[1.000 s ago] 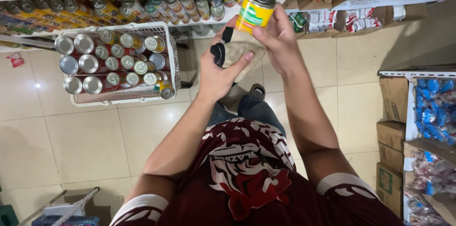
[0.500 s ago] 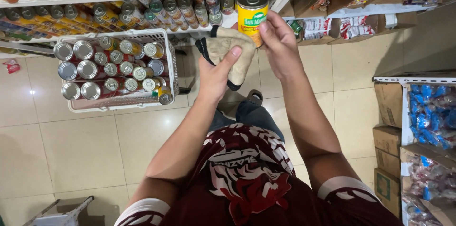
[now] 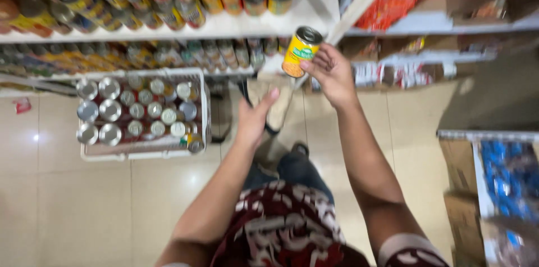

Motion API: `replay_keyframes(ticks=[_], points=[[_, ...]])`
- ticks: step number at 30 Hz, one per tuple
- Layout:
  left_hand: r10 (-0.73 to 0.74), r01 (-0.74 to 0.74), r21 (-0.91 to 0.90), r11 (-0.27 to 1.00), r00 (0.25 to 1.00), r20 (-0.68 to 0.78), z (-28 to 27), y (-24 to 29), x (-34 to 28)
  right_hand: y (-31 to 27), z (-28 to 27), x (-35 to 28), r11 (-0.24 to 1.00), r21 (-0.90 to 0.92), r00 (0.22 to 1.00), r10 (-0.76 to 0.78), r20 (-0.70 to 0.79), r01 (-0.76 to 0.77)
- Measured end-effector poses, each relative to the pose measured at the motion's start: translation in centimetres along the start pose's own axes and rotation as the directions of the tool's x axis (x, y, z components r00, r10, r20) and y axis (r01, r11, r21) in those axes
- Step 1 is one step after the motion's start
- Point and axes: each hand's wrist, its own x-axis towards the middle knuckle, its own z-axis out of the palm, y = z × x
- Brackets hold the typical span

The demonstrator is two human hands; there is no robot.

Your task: Wiping individual cans with a cloth and placing them onto grocery shelves.

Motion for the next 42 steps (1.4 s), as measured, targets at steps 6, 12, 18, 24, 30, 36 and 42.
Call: replay_keyframes(ticks=[6, 12, 18, 24, 30, 36, 42], points=[[-0.162, 0.158, -0.045, 0.986, 0.980, -0.113, -1.6, -2.9, -1.1, 1.8, 0.0, 5.5, 0.999, -0.041, 0.978, -0.003, -0.207, -0.005], [-0.177, 0.176, -0.085, 0.981, 0.984, -0.002, -3.8, -6.2, -1.2, 9.0, -2.5, 11.7, 0.964, -0.225, 0.960, -0.191, -0.205, 0.144], [-0.202, 0.196, -0.135, 0.971, 0.979, -0.031, -4.2, -8.3, -0.5, 10.6, -2.4, 14.2, 0.887, -0.460, 0.927, -0.207, -0.313, 0.043], [-0.206, 0.203, -0.155, 0.967, 0.979, -0.002, -4.1, -9.0, -0.2, 8.9, -1.2, 14.3, 0.888, -0.428, 0.931, 0.001, -0.366, -0.170], [-0.209, 0.206, -0.148, 0.967, 0.978, -0.009, -4.5, -10.5, 0.9, 12.1, -2.4, 16.6, 0.861, -0.508, 0.938, -0.150, -0.313, -0.032], [-0.228, 0.223, -0.141, 0.965, 0.973, -0.022, -4.9, -12.0, 1.0, 13.4, -3.2, 17.0, 0.862, -0.505, 0.950, -0.188, -0.250, 0.038], [-0.257, 0.252, -0.107, 0.962, 0.966, -0.033, -4.4, -12.2, 0.7, 13.9, -3.6, 16.6, 0.871, -0.469, 0.954, -0.250, -0.162, 0.149]])
